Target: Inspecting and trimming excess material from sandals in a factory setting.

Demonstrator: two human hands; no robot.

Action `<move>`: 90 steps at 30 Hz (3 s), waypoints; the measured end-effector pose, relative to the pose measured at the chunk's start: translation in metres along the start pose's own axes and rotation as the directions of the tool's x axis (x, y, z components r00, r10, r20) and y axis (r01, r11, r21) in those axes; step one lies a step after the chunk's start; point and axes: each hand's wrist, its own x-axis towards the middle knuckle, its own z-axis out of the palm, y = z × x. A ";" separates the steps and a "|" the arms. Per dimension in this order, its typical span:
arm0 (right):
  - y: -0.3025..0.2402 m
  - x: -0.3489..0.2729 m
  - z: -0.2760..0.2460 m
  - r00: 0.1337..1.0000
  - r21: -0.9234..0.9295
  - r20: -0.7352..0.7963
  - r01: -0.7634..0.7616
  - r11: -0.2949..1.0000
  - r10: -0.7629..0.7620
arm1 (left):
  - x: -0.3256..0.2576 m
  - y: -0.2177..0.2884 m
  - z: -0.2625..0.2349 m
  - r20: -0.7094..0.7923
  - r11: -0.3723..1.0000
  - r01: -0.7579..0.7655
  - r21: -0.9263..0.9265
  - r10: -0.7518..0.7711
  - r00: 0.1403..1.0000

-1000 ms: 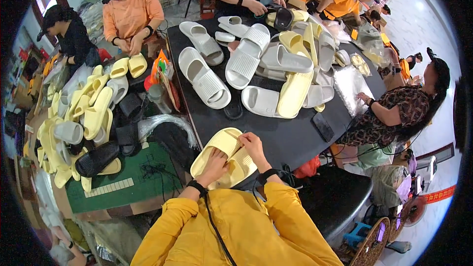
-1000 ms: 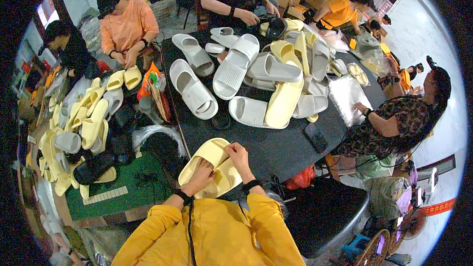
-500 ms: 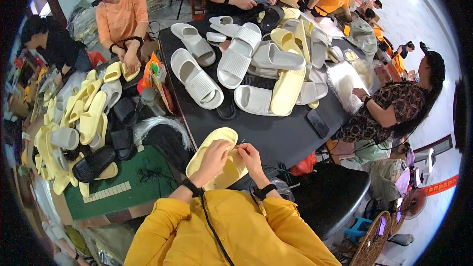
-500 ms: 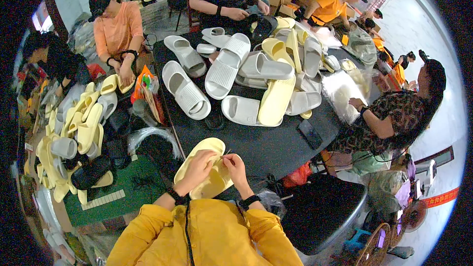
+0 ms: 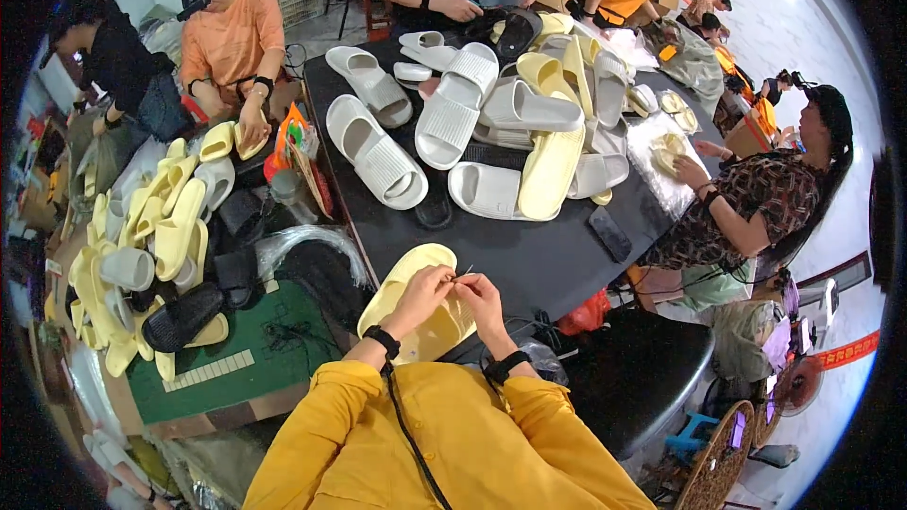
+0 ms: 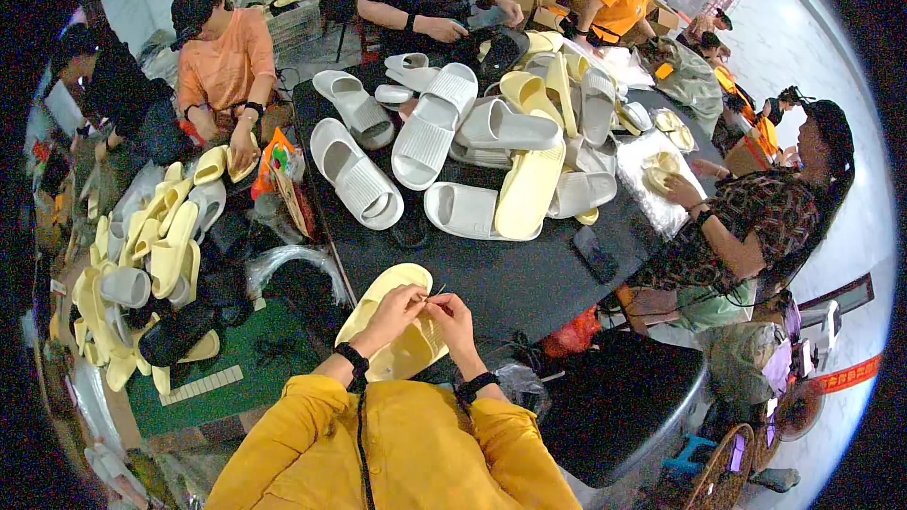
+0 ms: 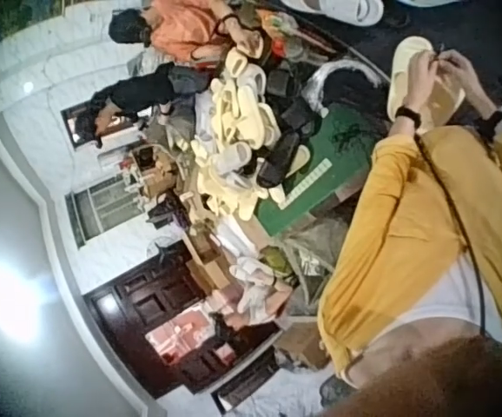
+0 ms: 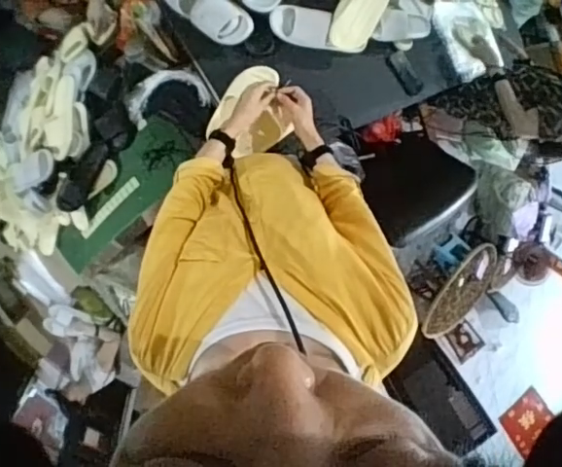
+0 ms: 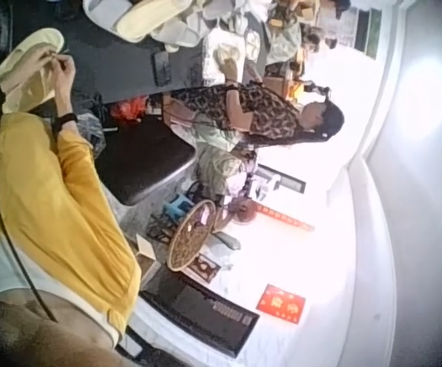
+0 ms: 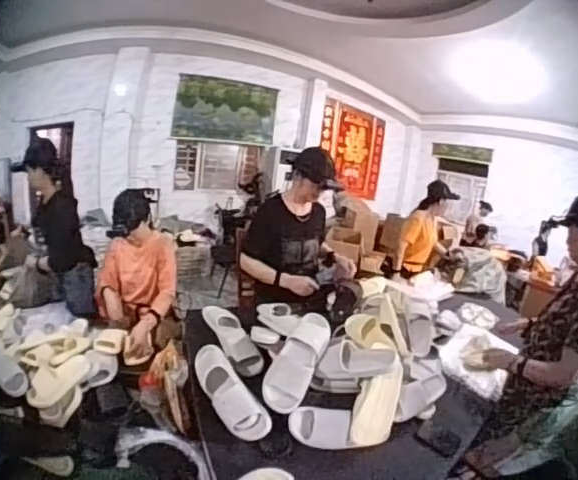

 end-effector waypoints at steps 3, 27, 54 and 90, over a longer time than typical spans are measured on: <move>0.001 -0.001 0.000 1.000 0.013 0.000 -0.009 1.000 0.009 | -0.001 0.004 -0.003 0.023 0.996 0.084 -0.038 -0.084 0.996; 0.002 -0.002 -0.007 0.994 0.247 -0.097 -0.018 0.969 0.043 | -0.004 -0.007 -0.004 -0.071 0.968 0.103 -0.230 -0.122 0.990; -0.005 -0.004 -0.006 0.999 0.078 0.038 0.004 0.997 -0.007 | -0.003 -0.002 -0.007 0.048 0.975 0.126 -0.185 -0.119 0.992; -0.010 0.003 -0.006 0.991 -0.349 0.137 0.050 0.936 -0.002 | -0.003 -0.012 -0.009 0.066 0.976 0.101 -0.191 -0.090 0.994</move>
